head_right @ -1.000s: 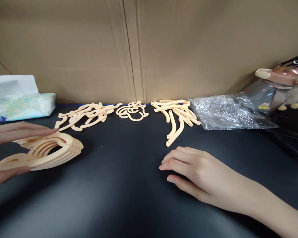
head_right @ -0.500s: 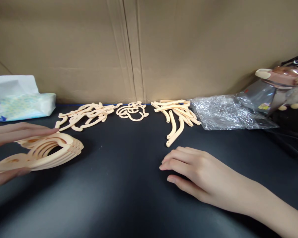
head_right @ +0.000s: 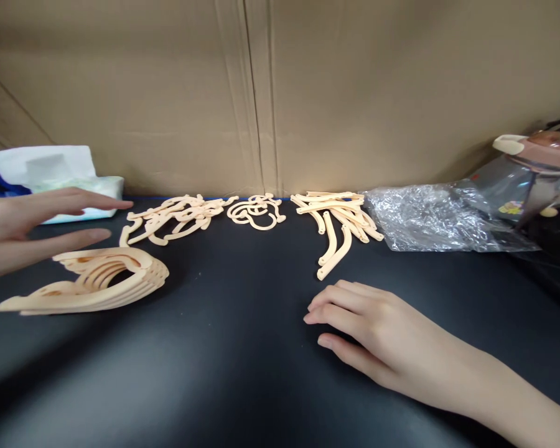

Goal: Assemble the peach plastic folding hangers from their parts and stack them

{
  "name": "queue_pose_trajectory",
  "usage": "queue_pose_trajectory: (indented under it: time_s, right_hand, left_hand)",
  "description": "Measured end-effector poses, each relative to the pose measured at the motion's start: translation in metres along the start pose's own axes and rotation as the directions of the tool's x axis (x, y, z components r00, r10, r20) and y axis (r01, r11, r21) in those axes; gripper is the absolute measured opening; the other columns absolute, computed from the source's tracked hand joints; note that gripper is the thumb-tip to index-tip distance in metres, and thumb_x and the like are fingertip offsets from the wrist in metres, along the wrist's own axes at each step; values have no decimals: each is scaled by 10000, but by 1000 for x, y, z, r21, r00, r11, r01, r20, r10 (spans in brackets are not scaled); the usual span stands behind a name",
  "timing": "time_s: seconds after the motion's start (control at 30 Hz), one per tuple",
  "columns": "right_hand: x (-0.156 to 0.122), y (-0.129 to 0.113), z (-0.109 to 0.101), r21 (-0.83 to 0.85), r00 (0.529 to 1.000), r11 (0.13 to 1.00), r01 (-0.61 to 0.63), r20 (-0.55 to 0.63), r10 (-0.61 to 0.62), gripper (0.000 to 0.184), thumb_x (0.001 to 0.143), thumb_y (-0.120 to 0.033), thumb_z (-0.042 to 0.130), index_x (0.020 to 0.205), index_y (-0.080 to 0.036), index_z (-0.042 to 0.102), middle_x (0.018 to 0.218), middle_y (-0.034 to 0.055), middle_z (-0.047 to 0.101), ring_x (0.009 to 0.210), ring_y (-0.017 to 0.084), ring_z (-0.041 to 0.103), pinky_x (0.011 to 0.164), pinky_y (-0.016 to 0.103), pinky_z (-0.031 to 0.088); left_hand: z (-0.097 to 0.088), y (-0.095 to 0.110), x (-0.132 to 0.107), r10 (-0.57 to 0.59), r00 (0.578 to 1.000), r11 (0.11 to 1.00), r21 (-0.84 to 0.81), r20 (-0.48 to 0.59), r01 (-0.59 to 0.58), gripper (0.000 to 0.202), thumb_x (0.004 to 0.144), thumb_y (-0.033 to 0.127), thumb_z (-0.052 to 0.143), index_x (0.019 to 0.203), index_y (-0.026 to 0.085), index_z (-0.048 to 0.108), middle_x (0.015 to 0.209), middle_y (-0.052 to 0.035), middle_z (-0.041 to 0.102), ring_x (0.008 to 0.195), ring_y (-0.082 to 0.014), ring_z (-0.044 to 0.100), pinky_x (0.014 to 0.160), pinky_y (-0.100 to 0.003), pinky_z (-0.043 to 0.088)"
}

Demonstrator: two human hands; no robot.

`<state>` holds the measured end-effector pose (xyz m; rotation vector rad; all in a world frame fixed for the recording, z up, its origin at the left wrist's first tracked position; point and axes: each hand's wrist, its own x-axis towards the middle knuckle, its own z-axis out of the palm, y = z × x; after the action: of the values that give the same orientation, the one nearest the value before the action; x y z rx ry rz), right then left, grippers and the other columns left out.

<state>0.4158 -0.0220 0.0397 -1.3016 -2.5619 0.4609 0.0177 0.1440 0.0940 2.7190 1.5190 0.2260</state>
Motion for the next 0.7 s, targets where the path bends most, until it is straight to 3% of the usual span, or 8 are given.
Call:
queue_pose_trajectory:
  time_s: [0.07,0.2,0.3,0.47,0.7]
  right_hand:
    - [0,0,0,-8,1000,1000,8,-8,-9,233,986,-258,466,1182,-261,594,1187,54,615,1040,183,624,873,312,537]
    - [-1,-2,0,-18,999,1000,25,-26,-25,231,987,-254,462,1166,-249,607,1168,63,628,1022,189,635,850,311,546]
    - [-2,-3,0,-17,999,999,27,-41,-28,236,979,-245,467,1158,-238,621,1157,72,636,1020,199,639,845,317,551]
    - [-2,-3,0,-34,998,999,38,-53,-40,242,971,-226,473,1154,-233,630,1156,70,641,1014,197,645,846,321,555]
    - [-1,-3,0,-35,998,999,33,-46,-34,247,973,-238,472,1164,-238,628,1163,70,638,1016,203,645,851,332,555]
  left_hand:
    - [-4,10,16,100,994,995,21,51,-101,694,880,725,327,1236,185,578,1174,-19,625,1029,-232,597,914,-338,442]
    - [-2,36,43,116,974,969,193,193,-154,516,983,399,263,1244,78,572,1221,-102,588,1073,-254,567,953,-365,397]
    - [6,46,60,162,958,950,225,238,-216,506,987,370,236,1262,119,579,1243,-87,602,1075,-232,582,924,-318,411]
    - [24,37,84,151,962,935,282,227,-213,521,959,269,183,1201,130,623,1166,-85,659,1022,-238,616,827,-306,438]
    - [25,32,89,207,951,894,350,231,-280,394,834,340,424,1103,177,661,1078,-104,690,946,-273,633,809,-343,441]
